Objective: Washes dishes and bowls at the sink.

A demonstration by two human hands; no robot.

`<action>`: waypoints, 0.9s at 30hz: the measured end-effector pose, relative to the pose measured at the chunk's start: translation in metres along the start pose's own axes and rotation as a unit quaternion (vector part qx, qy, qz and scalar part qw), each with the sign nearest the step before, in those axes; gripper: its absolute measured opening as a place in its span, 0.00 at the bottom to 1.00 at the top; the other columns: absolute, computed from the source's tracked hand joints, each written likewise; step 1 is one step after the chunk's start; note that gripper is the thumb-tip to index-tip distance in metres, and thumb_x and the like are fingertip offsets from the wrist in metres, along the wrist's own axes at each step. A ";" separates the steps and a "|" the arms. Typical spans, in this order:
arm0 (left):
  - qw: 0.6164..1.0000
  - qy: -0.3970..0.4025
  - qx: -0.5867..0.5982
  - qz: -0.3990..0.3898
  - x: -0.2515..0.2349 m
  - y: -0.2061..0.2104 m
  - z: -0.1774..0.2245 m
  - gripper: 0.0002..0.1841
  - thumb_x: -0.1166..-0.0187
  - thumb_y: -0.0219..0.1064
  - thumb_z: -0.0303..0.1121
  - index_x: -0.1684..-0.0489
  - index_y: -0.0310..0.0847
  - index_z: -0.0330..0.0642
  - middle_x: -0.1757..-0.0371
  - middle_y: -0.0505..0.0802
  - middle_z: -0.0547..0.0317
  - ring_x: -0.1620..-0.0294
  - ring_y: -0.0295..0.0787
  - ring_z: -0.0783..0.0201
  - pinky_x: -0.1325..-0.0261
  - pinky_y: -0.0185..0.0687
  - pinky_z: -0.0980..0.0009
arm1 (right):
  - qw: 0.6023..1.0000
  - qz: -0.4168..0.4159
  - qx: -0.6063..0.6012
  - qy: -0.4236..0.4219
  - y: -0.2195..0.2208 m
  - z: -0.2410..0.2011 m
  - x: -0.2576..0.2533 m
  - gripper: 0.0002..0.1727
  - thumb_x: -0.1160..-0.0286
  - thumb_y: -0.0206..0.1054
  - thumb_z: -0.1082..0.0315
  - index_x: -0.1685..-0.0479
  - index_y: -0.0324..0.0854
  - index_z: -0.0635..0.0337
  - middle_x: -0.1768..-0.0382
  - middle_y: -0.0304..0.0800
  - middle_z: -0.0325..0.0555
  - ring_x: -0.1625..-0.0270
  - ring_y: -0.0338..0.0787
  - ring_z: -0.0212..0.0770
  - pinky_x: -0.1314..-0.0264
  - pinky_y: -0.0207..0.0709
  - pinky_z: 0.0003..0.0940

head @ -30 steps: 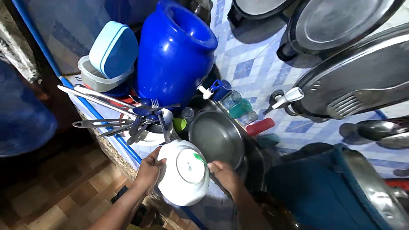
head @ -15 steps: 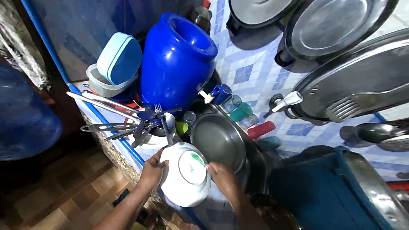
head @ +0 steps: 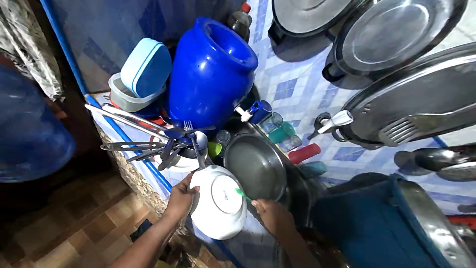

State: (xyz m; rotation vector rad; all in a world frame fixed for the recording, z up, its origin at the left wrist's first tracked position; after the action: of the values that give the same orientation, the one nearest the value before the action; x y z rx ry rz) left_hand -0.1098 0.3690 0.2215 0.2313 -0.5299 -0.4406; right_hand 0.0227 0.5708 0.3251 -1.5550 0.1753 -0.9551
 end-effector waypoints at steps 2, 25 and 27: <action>1.000 0.000 0.000 -0.005 0.000 0.001 0.001 0.26 0.16 0.62 0.20 0.17 0.68 0.35 0.35 0.88 0.46 0.49 0.89 0.65 0.44 0.84 0.69 | 1.000 -0.005 0.023 0.009 -0.008 -0.015 -0.008 0.28 0.05 0.46 0.51 0.28 0.81 0.61 0.33 0.87 0.62 0.26 0.84 0.61 0.25 0.72 0.62; 1.000 -0.002 -0.002 0.010 -0.001 -0.002 0.002 0.27 0.16 0.62 0.21 0.16 0.67 0.36 0.33 0.87 0.46 0.47 0.88 0.64 0.43 0.83 0.67 | 0.936 -0.202 -0.270 -0.100 0.026 -0.012 -0.004 0.22 0.06 0.52 0.57 0.61 0.81 0.65 0.78 0.72 0.32 0.81 0.66 0.23 0.75 0.63 0.21; 1.000 0.003 -0.006 0.006 -0.003 -0.002 0.003 0.26 0.15 0.61 0.21 0.16 0.67 0.36 0.30 0.86 0.46 0.43 0.88 0.63 0.39 0.82 0.66 | 0.940 -0.197 -0.265 -0.090 0.021 -0.036 -0.003 0.22 0.06 0.50 0.55 0.58 0.82 0.64 0.76 0.72 0.34 0.81 0.65 0.26 0.76 0.62 0.24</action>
State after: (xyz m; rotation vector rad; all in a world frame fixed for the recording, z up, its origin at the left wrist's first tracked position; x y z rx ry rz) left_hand -0.1143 0.3683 0.2224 0.2176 -0.5217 -0.4312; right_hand 0.0060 0.5398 0.3020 -2.2248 -0.0156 -1.1247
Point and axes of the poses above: each hand's wrist, its own x-axis away from the middle knuckle, its own y-axis out of the palm, z = x × y, the point moved 5 cm from there along -x, towards the middle knuckle
